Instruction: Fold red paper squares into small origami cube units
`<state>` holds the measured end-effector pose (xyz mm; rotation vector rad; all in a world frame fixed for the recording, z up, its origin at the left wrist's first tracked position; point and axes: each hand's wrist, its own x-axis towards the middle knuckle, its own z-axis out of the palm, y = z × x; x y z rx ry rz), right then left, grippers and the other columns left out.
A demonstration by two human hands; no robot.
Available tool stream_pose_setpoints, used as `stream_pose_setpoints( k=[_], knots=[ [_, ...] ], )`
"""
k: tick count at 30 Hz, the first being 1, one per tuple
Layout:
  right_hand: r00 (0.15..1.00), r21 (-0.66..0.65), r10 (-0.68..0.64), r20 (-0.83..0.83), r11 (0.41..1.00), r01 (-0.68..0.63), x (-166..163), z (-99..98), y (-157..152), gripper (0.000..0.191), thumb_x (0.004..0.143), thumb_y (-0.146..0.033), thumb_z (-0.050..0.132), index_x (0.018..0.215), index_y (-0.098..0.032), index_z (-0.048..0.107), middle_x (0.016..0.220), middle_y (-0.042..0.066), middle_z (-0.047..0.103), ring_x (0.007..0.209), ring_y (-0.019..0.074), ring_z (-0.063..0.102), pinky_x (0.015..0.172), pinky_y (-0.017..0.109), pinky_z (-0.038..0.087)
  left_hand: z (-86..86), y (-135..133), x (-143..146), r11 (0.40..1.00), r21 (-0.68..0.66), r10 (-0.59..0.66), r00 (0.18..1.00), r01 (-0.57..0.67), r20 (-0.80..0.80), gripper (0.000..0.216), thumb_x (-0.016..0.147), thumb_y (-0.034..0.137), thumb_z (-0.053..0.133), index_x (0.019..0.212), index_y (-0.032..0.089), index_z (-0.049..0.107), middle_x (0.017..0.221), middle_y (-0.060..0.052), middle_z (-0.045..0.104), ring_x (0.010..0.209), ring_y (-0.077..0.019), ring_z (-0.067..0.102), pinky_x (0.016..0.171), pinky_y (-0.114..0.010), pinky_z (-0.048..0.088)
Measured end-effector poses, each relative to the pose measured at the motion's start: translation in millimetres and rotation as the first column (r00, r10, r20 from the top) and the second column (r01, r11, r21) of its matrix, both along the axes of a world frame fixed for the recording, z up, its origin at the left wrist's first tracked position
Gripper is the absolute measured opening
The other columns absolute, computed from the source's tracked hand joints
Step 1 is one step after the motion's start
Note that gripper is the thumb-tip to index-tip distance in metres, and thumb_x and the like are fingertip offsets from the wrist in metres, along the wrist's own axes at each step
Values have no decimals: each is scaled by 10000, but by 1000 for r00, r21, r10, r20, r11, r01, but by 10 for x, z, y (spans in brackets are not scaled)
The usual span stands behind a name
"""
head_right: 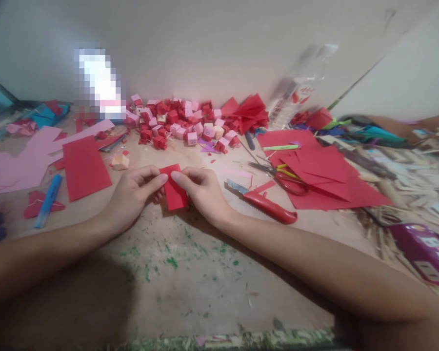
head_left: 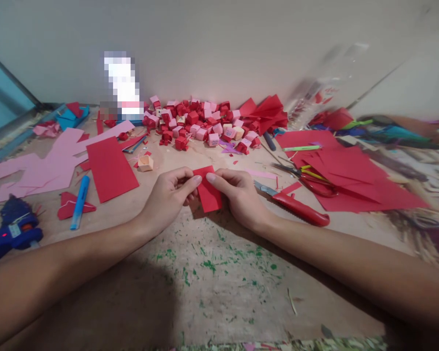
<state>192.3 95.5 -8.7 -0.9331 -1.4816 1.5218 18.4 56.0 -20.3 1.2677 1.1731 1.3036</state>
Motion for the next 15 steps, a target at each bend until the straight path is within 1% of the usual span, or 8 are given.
stream_pose_setpoints(
  k=[2, 4, 9, 12, 15],
  knots=[
    [1000, -30, 5, -21, 1000, -5, 0, -8, 1, 313, 858, -447, 835, 720, -179, 752, 682, 13, 659, 603, 133, 521, 583, 287, 404, 1, -6, 1, 1000, 1, -11, 1000, 11, 0, 240, 947, 342, 690, 770, 181, 673, 668, 4, 629, 600, -112, 567, 572, -228, 448],
    [999, -34, 13, -31, 999, -14, 3, -8, 1, 313, 857, -447, 835, 715, -180, 753, 674, 12, 654, 595, 132, 513, 573, 286, 395, 3, -13, 0, 1000, -1, -14, 1000, 15, 6, 245, 944, 329, 685, 751, 180, 656, 658, 5, 617, 596, -114, 550, 573, -235, 436],
    [1000, 39, 15, 8, 999, -15, 14, 1, -1, 385, 883, -449, 809, 641, -173, 691, 612, -12, 560, 553, 107, 445, 524, 266, 326, -5, -35, 11, 999, 7, -47, 998, 47, 28, 266, 948, 311, 677, 731, 182, 594, 671, 27, 544, 614, -107, 496, 579, -233, 391],
    [1000, -13, -3, -22, 1000, 2, 12, -9, -5, 363, 863, -410, 814, 631, -169, 675, 581, -19, 531, 527, 104, 439, 498, 258, 318, -21, -43, 19, 997, 15, -82, 996, 82, 24, 269, 956, 304, 668, 732, 182, 582, 667, 34, 527, 615, -106, 485, 580, -234, 383],
    [997, -67, -5, -72, 998, 0, 4, -30, -9, 334, 844, -389, 826, 641, -165, 684, 574, -21, 531, 511, 103, 447, 481, 252, 330, -26, -40, 17, 996, 23, -88, 996, 88, 19, 270, 953, 300, 665, 728, 179, 577, 665, 35, 527, 613, -103, 486, 578, -232, 380]
  ],
)
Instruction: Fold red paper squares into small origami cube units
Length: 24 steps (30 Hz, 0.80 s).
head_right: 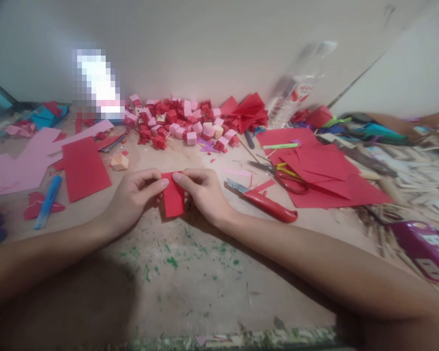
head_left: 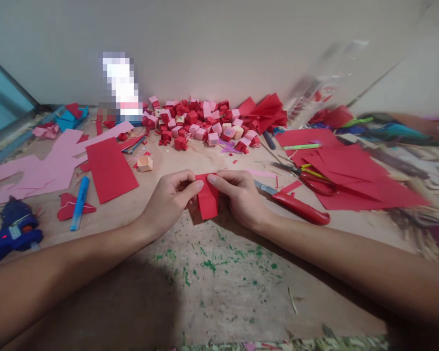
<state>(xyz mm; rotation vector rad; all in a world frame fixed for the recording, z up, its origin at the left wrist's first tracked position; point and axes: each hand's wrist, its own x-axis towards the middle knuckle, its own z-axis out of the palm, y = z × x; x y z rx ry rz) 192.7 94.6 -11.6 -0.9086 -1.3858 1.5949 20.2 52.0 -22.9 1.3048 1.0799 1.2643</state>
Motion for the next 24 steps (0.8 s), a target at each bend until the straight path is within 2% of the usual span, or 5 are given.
stream_pose_setpoints(
  k=[10, 15, 19, 24],
  knots=[
    [998, -27, 31, -53, 999, -32, 22, -46, 26, 364, 884, -391, 807, 653, -163, 641, 597, -31, 479, 513, 91, 436, 498, 248, 318, 32, -6, -5, 1000, -19, 13, 1000, -13, 1, 260, 925, 289, 673, 707, 177, 589, 628, 35, 544, 566, -97, 494, 541, -224, 371],
    [997, 24, 60, 51, 998, -61, 31, -27, 18, 447, 916, -520, 776, 691, -156, 647, 622, -18, 491, 559, 105, 430, 531, 262, 299, 41, -12, -2, 998, 18, 66, 997, -65, -27, 267, 932, 300, 679, 709, 175, 604, 648, 29, 562, 585, -99, 520, 558, -222, 406],
    [989, 54, 41, 145, 997, -50, 10, -1, 10, 452, 905, -539, 770, 714, -135, 702, 657, 10, 561, 600, 115, 446, 560, 269, 322, 39, -6, 0, 995, 60, 82, 994, -78, -75, 253, 962, 301, 661, 745, 173, 636, 653, 31, 573, 596, -99, 534, 569, -218, 429],
    [991, 16, 45, 129, 999, -48, -13, 32, -4, 442, 886, -550, 778, 748, -132, 743, 619, 4, 576, 564, 111, 449, 541, 265, 347, 26, 5, -13, 991, 70, 121, 987, -114, -109, 242, 975, 291, 654, 764, 172, 656, 668, 34, 591, 610, -91, 538, 580, -210, 433]
  ],
)
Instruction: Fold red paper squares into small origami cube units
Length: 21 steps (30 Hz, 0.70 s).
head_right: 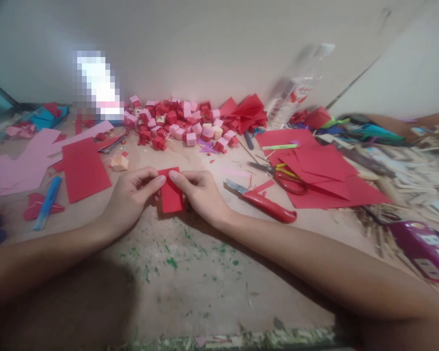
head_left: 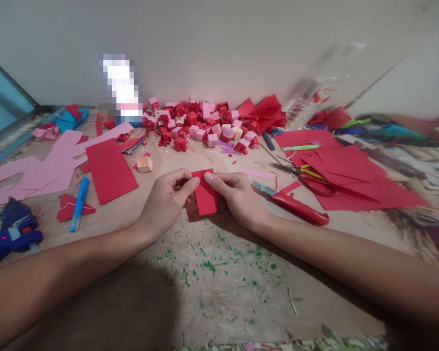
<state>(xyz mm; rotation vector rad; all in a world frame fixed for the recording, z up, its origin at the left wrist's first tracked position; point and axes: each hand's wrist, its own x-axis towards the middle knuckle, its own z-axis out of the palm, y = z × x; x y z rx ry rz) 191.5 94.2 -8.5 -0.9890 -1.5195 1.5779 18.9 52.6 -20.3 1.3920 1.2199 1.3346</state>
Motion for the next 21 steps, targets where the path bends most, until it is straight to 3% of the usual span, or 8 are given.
stream_pose_setpoints(
  k=[7, 13, 21],
  knots=[
    [998, -15, 56, -31, 998, -57, -17, 81, -15, 400, 844, -506, 816, 746, -122, 764, 697, 33, 679, 610, 118, 529, 590, 263, 424, 35, -7, 0, 999, 10, 45, 998, -46, 38, 250, 959, 263, 670, 726, 178, 639, 617, 49, 572, 541, -78, 520, 534, -204, 421],
    [997, 56, 76, 33, 995, -78, 0, 68, 4, 379, 871, -444, 807, 685, -127, 716, 621, -12, 576, 574, 91, 426, 537, 254, 320, 19, 3, -25, 995, 3, 97, 993, -97, 66, 289, 957, 282, 680, 691, 184, 623, 595, 47, 564, 537, -80, 519, 529, -207, 410],
    [993, 77, 54, 104, 995, -62, 4, 57, -1, 442, 912, -498, 757, 672, -133, 688, 615, -5, 553, 571, 99, 410, 532, 266, 300, 0, 24, -44, 993, -24, 117, 989, -115, 89, 300, 947, 310, 692, 685, 189, 613, 586, 41, 549, 523, -88, 492, 505, -216, 392]
  ],
)
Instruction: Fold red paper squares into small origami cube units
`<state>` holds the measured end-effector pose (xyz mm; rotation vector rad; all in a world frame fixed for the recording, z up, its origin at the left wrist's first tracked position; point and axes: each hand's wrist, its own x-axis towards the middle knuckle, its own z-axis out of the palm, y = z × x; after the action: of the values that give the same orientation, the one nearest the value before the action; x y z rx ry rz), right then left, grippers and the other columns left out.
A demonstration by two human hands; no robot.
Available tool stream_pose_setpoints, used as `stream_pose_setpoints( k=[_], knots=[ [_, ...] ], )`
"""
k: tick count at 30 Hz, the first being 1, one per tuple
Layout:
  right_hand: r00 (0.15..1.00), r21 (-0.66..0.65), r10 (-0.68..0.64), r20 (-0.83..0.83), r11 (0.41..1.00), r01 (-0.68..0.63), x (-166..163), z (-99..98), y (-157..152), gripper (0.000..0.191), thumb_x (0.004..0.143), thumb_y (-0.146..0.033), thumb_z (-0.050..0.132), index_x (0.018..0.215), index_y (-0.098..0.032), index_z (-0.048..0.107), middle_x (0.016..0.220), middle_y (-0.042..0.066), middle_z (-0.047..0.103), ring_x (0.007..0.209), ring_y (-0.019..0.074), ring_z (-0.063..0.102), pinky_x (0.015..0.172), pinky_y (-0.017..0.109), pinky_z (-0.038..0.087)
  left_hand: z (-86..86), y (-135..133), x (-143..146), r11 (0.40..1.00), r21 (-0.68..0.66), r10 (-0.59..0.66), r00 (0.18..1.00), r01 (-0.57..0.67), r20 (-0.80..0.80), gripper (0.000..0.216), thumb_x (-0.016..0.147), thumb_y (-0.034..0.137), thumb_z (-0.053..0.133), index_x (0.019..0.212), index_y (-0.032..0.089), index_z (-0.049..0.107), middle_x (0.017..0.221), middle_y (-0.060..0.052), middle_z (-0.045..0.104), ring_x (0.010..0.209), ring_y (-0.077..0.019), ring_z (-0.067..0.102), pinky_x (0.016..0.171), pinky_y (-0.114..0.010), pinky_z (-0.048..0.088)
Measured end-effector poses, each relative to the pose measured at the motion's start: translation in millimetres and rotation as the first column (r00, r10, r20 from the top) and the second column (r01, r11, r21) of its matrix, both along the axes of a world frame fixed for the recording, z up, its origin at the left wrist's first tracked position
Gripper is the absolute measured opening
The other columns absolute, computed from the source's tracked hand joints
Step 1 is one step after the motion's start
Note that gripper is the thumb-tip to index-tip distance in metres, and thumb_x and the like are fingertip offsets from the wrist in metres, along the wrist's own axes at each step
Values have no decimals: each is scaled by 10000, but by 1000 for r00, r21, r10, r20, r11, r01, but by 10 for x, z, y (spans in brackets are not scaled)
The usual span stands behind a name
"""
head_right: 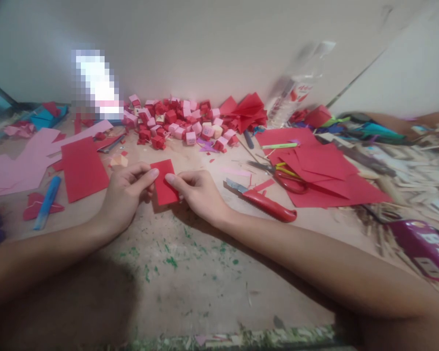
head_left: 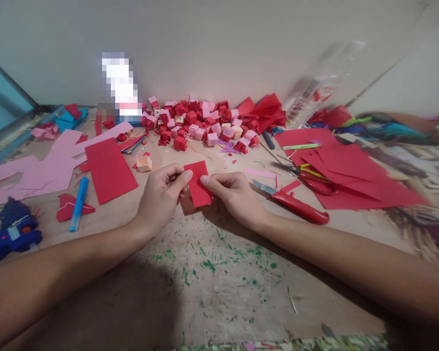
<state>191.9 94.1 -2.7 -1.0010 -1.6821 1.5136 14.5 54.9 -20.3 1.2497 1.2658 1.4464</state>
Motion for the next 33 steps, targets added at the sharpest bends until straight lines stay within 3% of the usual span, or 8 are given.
stream_pose_setpoints(
  k=[9, 16, 25, 33],
  knots=[
    [999, 25, 7, 35, 1000, -8, 5, -2, 14, 447, 946, -493, 716, 688, -129, 704, 628, 15, 581, 574, 111, 439, 525, 265, 325, -12, 14, -3, 1000, 0, 7, 1000, -7, 12, 287, 943, 329, 690, 701, 192, 620, 597, 34, 564, 521, -88, 499, 497, -208, 398],
    [1000, 3, 13, -23, 1000, -13, -10, 53, -15, 491, 890, -514, 794, 596, -155, 633, 575, -19, 529, 538, 89, 389, 509, 260, 328, -36, 20, -6, 1000, -16, 0, 999, 1, 48, 300, 957, 338, 691, 709, 189, 614, 606, 35, 567, 534, -86, 507, 494, -199, 395],
    [997, -67, 44, -63, 997, -48, -10, 5, 1, 396, 900, -473, 794, 712, -126, 769, 658, 64, 731, 561, 124, 618, 534, 242, 465, -33, 7, -8, 1000, -9, 1, 999, -1, 40, 293, 950, 344, 697, 712, 193, 616, 611, 30, 580, 534, -91, 500, 503, -215, 390],
    [997, -91, 33, -64, 995, -39, -2, 35, -13, 398, 908, -486, 799, 715, -139, 775, 652, 63, 747, 551, 120, 657, 537, 227, 493, -28, 10, -7, 999, -20, 26, 999, -25, 48, 305, 945, 353, 696, 698, 194, 611, 609, 25, 575, 531, -96, 506, 497, -217, 387]
  ],
)
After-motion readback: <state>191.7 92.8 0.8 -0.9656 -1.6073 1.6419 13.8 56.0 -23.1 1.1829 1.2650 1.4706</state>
